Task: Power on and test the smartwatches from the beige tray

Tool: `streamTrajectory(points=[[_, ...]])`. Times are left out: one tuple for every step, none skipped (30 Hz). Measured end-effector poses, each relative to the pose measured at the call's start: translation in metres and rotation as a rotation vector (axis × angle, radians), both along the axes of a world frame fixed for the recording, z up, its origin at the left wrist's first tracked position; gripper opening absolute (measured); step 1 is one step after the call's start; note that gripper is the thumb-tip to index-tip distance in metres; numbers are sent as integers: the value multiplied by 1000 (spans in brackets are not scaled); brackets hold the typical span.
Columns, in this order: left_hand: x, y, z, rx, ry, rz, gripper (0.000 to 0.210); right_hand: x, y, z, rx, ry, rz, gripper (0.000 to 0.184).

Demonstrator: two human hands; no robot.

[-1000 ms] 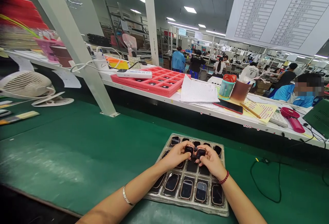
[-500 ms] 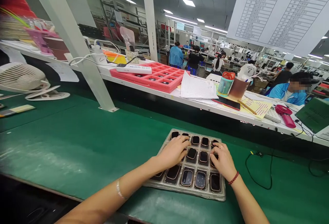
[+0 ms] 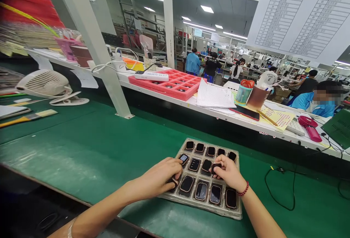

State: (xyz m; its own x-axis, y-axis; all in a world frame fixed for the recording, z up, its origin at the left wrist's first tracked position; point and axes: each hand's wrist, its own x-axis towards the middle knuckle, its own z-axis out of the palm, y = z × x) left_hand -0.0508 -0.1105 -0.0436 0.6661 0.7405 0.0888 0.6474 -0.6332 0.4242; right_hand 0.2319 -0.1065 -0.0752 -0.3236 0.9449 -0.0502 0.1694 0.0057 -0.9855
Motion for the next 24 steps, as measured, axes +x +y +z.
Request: streamTrajectory(points=[[4, 0, 3, -35, 10, -2, 10, -7, 5, -1, -38, 49, 9, 19], [8, 2, 6, -74, 5, 0, 9, -13, 9, -3, -66, 100, 14, 24], [12, 5, 7, -110, -28, 8, 9, -17, 14, -4, -94, 156, 21, 29], [17, 9, 6, -137, -99, 26, 9, -20, 18, -5, -126, 216, 30, 35], [22, 15, 5, -169, -196, 40, 9, -22, 22, -6, -161, 276, 39, 39], [29, 22, 2, -217, -308, 49, 11, -23, 26, -7, -195, 332, 50, 43], [36, 30, -2, -289, -427, 57, 13, -23, 28, -7, -225, 381, 60, 46], [44, 39, -6, -394, -529, 75, 18, -22, 30, -8, -246, 421, 67, 48], [52, 48, -11, -525, -608, 100, 23, -21, 31, -9, -255, 453, 67, 48], [60, 56, -16, -638, -683, 121, 28, -19, 31, -10, -255, 480, 62, 48], [67, 63, -20, -719, -757, 139, 29, -17, 31, -11, -251, 502, 56, 48], [73, 69, -25, -787, -827, 158, 29, -15, 31, -12, -247, 518, 47, 47], [77, 73, -29, -843, -893, 176, 29, -13, 30, -13, -242, 531, 35, 47], [80, 76, -32, -892, -947, 192, 28, -11, 29, -14, -236, 542, 24, 47], [82, 78, -36, -940, -988, 202, 29, -10, 29, -16, -229, 551, 15, 46], [82, 78, -39, -983, -1018, 205, 29, -9, 29, -17, -221, 561, 7, 46], [81, 78, -42, -1013, -1041, 200, 31, -9, 29, -18, -213, 569, 0, 45], [80, 78, -45, -1033, -1061, 187, 33, -9, 29, -19, -204, 576, -7, 44], [78, 78, -47, -1047, -1079, 171, 36, -9, 30, -20, -198, 582, -13, 44], [76, 77, -48, -1063, -1096, 154, 40, -8, 30, -21, -194, 586, -19, 43], [74, 77, -48, -1084, -1111, 133, 44, -8, 31, -21, -193, 589, -24, 43], [73, 76, -49, -1110, -1124, 107, 49, -8, 32, -21, -194, 592, -29, 43], [72, 75, -48, -1134, -1131, 77, 53, -8, 32, -21, -194, 594, -34, 43], [71, 74, -48, -1152, -1134, 47, 56, -8, 32, -21, -193, 596, -35, 43]])
